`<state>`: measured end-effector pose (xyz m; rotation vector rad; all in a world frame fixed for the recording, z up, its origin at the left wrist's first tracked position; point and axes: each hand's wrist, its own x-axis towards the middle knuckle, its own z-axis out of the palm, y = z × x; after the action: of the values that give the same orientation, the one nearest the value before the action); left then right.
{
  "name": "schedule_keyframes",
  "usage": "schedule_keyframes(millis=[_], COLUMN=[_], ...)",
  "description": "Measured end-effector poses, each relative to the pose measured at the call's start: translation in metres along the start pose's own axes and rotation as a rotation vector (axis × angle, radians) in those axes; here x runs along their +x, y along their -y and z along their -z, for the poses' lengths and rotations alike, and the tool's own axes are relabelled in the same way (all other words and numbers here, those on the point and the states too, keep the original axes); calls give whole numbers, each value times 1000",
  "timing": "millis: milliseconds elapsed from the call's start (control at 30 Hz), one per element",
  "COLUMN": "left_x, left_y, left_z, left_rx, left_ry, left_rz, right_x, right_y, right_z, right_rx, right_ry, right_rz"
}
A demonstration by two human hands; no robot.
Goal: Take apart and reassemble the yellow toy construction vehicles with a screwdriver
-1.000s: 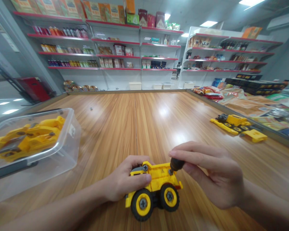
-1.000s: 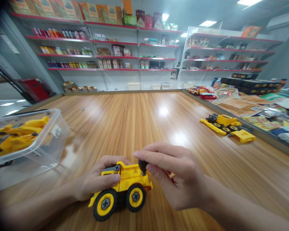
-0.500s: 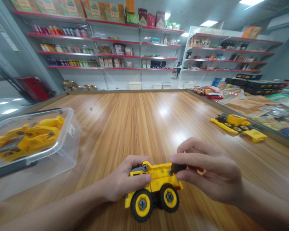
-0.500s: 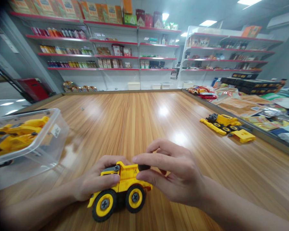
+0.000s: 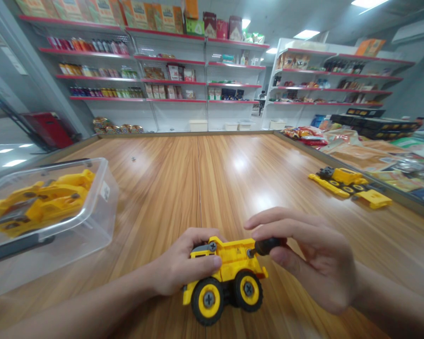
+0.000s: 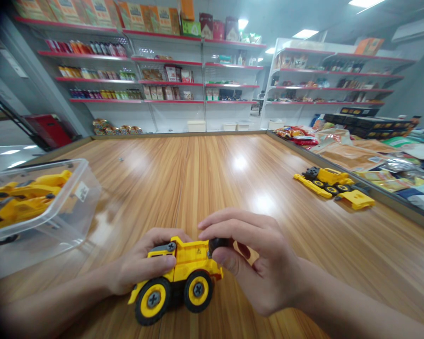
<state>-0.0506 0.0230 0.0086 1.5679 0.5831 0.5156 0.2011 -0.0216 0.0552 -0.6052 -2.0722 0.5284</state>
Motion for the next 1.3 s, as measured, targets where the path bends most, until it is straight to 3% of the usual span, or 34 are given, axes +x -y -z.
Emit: schedule_keyframes(millis=[100,467,567,733,1300], left_x=[0,-1,-1,-1,-2], left_y=[1,1,1,1,0], left_z=[0,-1,0,0,0], left_rx=[9,2,-10,-15,9], left_ry=[-8,7,11,10,-5], left_rz=[-3,-5,8,-12,1], right_x=[1,2,2,0,3], right_y=[-1,-5,-5,-1,-2], right_z=[-2,-4,-4,-2,-4], right_rx=[43,-8,-12,42,19], right_ry=[55,-14,-26,72,-7], right_rz=[2,-103,-81,-5,-10])
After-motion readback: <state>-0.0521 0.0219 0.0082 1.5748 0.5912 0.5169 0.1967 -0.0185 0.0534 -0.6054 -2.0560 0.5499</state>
